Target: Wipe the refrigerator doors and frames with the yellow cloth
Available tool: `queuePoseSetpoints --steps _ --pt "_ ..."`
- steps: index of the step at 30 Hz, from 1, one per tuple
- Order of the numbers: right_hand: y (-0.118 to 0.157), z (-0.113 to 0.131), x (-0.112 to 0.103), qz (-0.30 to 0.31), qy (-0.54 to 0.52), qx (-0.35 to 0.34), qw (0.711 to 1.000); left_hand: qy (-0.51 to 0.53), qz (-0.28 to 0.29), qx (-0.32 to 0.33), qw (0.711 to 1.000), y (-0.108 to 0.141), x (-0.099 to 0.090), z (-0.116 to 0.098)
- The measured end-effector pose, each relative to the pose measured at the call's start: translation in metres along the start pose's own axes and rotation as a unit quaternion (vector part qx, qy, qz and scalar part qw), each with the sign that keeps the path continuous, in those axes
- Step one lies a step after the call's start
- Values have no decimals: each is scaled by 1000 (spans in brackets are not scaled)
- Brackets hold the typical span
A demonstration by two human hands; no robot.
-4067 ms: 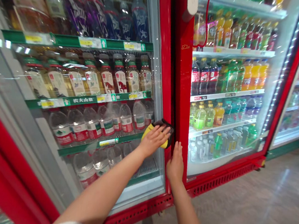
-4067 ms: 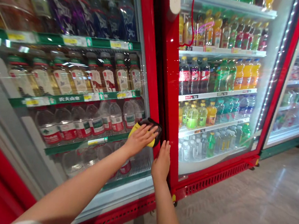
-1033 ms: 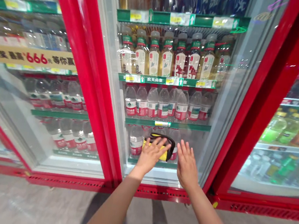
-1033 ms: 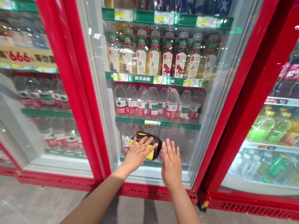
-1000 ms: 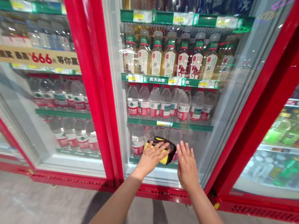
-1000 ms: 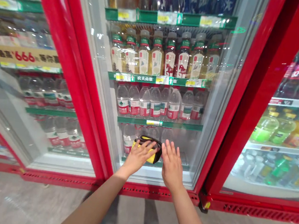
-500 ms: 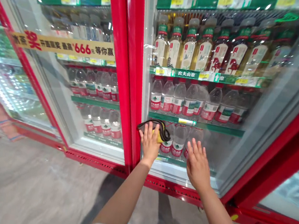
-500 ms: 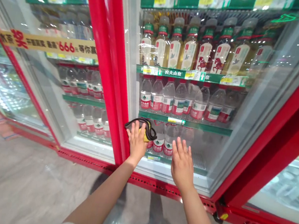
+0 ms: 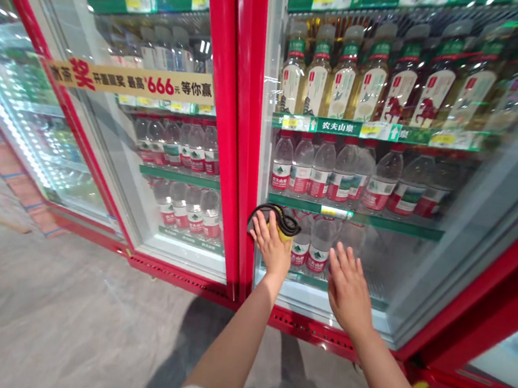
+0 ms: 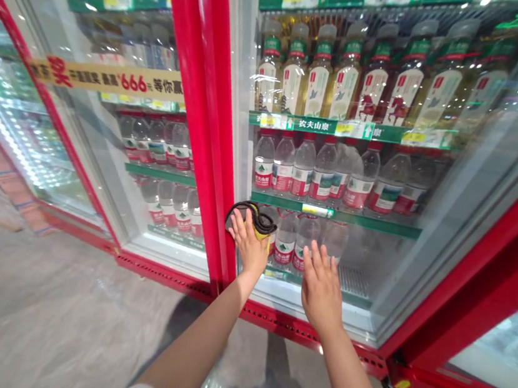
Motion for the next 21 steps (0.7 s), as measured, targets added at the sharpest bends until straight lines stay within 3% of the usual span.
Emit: queuePoseSetpoints --steps 3,5,8,11,14,18,21 --pt "3 -3 -4 -4 -5 3 1000 39 -28 -116 992 23 9 22" --pt "5 -4 -6 -8 -9 4 1000 60 -26 -161 985 44 21 30" --pt "5 -5 -7 -10 -15 6 1000 65 -5 -133 989 54 32 22" --pt "2 -5 -7 -10 -20 13 1000 52 -1 -80 995 37 27 12" --pt "0 -6 -8 -8 -25 14 1000 62 -16 -94 994 29 23 13" --pt "1 -10 -9 -12 -33 16 999 106 -15 -176 979 68 39 13" --pt "0 -14 -11 -18 -31 29 999 110 38 -128 985 92 49 -12"
Point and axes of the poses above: each hand's wrist, its own y-axis away from the middle knuckle, its own x-axis out of the palm, z = x × y, the point moved 4 cm from there along -y, towards the middle knuckle, and after that the axes turned 4 degrees about -x, right-handed, at the moved point
